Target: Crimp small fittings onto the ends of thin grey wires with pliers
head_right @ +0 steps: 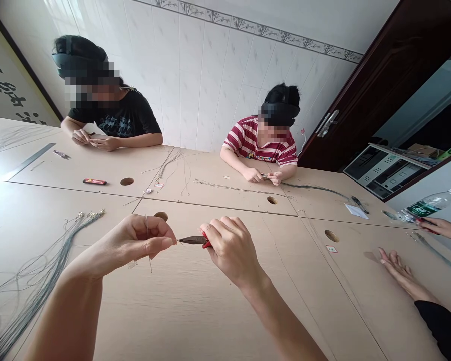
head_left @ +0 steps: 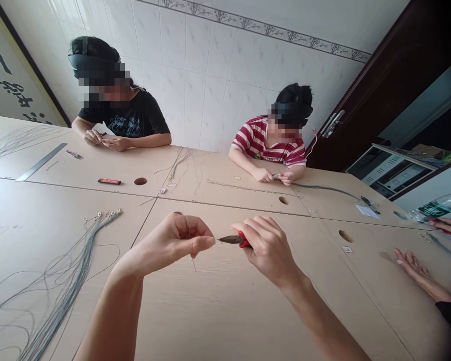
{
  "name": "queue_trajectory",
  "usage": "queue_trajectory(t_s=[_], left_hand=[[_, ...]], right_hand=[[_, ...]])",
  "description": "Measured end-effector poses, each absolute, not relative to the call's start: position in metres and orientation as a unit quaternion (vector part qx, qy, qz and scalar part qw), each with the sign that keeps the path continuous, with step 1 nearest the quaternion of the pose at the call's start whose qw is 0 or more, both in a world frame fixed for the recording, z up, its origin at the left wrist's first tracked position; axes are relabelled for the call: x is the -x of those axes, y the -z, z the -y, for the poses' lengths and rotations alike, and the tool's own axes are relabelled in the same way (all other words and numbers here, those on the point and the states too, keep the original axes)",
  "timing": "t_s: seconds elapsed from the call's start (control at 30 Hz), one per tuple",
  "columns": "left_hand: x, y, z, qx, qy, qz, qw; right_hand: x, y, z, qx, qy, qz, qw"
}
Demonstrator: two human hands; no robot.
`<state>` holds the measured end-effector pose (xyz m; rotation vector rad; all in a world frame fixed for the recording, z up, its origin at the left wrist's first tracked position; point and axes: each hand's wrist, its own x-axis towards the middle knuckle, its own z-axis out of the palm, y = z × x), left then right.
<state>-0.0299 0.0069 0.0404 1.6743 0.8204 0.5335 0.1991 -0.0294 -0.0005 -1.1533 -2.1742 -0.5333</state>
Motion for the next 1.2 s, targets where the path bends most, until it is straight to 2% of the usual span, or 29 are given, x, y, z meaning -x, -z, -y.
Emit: queue_trajectory(t_s=[0.13,0.33,0.43,0.5,0.6,0.7,0.8,0.9,1.0,1.2], left_hand=[[0.036,-0.036,-0.009,-0.712,-0.222,-0.37,0.554],[0.033,-0.029,-0.01,-0.703,-0.264,-0.494,0.438],[0.025,-0.024,-0.014,-0.679,-0.32,-0.517,0.412],[0.02,-0.022,-0.016,-0.647,-0.381,-0.495,0.437],[0.01,-0.021,-0.016,-0.551,-0.456,-0.41,0.567],[0.001,-0.024,-0.013,-0.418,-0.454,-0.304,0.726],[-0.005,-0.029,-0.011,-0.302,-0.438,-0.24,0.812],[-0.008,-0.033,-0.009,-0.261,-0.466,-0.225,0.815],[-0.007,-0.036,-0.007,-0.32,-0.489,-0.238,0.776],[0.001,-0.033,-0.007,-0.402,-0.41,-0.19,0.796]], right_hand=[[-0.201,-0.002,0.031,0.44,0.204,0.821,0.301],[-0.204,-0.001,0.034,0.441,0.205,0.818,0.306],[-0.204,0.0,0.034,0.443,0.198,0.82,0.304],[-0.204,0.0,0.034,0.443,0.193,0.82,0.307],[-0.203,0.002,0.034,0.442,0.18,0.822,0.312],[-0.203,0.005,0.035,0.444,0.167,0.822,0.314],[-0.206,0.006,0.036,0.447,0.168,0.821,0.313],[-0.209,0.006,0.037,0.452,0.174,0.82,0.306],[-0.212,0.006,0.038,0.454,0.178,0.822,0.294],[-0.216,0.006,0.04,0.431,0.203,0.836,0.271]])
